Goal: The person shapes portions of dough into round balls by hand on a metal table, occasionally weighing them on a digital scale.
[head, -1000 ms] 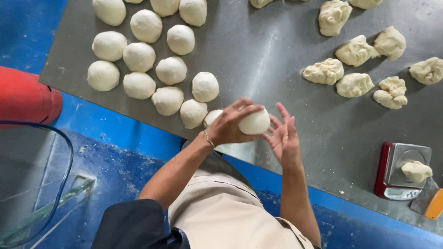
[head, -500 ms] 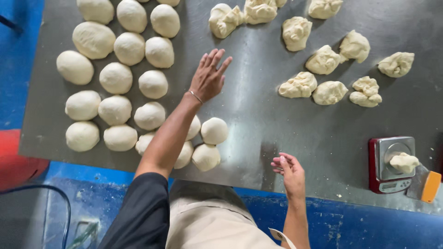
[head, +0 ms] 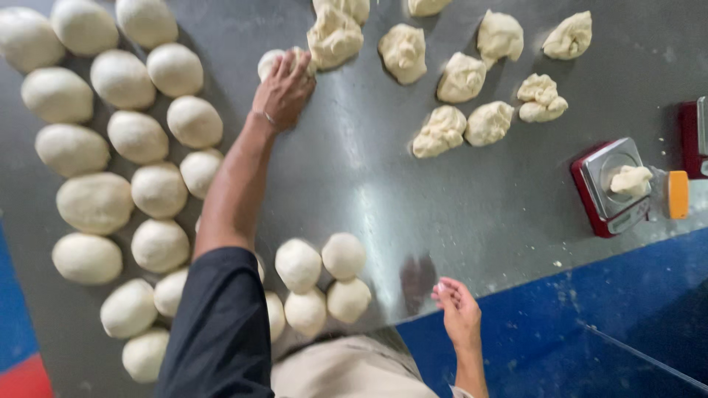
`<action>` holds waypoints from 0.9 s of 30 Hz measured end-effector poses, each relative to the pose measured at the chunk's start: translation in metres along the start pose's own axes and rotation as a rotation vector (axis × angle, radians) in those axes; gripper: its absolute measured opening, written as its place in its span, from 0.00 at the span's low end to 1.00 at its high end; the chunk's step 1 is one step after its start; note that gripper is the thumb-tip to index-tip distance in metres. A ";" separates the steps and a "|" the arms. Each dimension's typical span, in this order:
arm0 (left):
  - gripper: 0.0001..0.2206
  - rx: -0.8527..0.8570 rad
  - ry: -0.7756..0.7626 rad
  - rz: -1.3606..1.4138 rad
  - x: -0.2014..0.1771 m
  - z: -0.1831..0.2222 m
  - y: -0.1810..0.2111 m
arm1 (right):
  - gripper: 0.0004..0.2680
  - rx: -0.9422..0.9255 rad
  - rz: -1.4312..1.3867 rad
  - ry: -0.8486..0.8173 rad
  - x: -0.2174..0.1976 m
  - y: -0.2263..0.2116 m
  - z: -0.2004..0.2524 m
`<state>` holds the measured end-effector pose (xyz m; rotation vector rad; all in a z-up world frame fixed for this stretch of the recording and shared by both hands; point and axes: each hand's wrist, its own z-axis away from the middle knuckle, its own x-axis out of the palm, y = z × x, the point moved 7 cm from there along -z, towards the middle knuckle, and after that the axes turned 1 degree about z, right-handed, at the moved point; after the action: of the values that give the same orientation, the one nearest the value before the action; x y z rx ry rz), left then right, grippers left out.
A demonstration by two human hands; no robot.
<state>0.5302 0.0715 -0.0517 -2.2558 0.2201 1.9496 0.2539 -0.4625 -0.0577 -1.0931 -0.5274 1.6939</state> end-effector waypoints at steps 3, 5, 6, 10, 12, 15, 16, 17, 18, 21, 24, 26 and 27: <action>0.17 -0.169 0.208 0.354 -0.031 -0.004 -0.023 | 0.13 -0.042 -0.098 -0.074 0.057 -0.025 -0.017; 0.13 -0.474 0.400 0.885 -0.035 -0.006 -0.046 | 0.16 -0.072 -0.258 -0.117 0.089 -0.050 -0.008; 0.12 -0.634 0.481 1.155 -0.029 0.001 -0.048 | 0.18 -0.103 -0.384 -0.122 0.107 -0.070 -0.007; 0.14 -0.515 0.385 1.489 -0.037 0.053 0.085 | 0.24 0.041 -0.821 -0.156 0.168 -0.151 0.006; 0.12 -0.389 0.307 1.535 -0.069 0.105 0.169 | 0.25 0.246 -1.068 -0.187 0.192 -0.169 0.011; 0.14 -0.049 0.273 1.333 -0.146 0.154 0.214 | 0.16 0.183 -1.185 -0.257 0.190 -0.182 0.007; 0.17 -0.030 0.258 1.356 -0.160 0.156 0.208 | 0.14 0.038 -1.127 -0.230 0.181 -0.187 -0.005; 0.20 -0.054 0.216 1.396 -0.172 0.169 0.206 | 0.11 -0.055 -1.043 -0.198 0.170 -0.181 -0.007; 0.23 -0.078 0.173 1.434 -0.184 0.184 0.211 | 0.09 -0.144 -0.954 -0.170 0.159 -0.172 0.003; 0.25 -0.158 0.390 1.430 -0.234 0.195 0.237 | 0.04 -0.293 -0.774 0.002 0.144 -0.170 0.024; 0.14 -0.247 0.575 1.429 -0.250 0.184 0.260 | 0.11 -0.649 -0.908 -0.134 0.116 -0.177 0.052; 0.11 -0.160 0.546 1.534 -0.255 0.178 0.277 | 0.15 -0.718 -0.764 -0.149 0.087 -0.172 0.062; 0.09 -0.117 0.536 1.586 -0.256 0.173 0.286 | 0.18 -0.755 -0.687 -0.157 0.066 -0.173 0.065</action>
<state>0.2657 -0.1691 0.1718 -2.8217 2.6049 1.4485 0.2807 -0.3243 0.0789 -1.0972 -1.5306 0.9716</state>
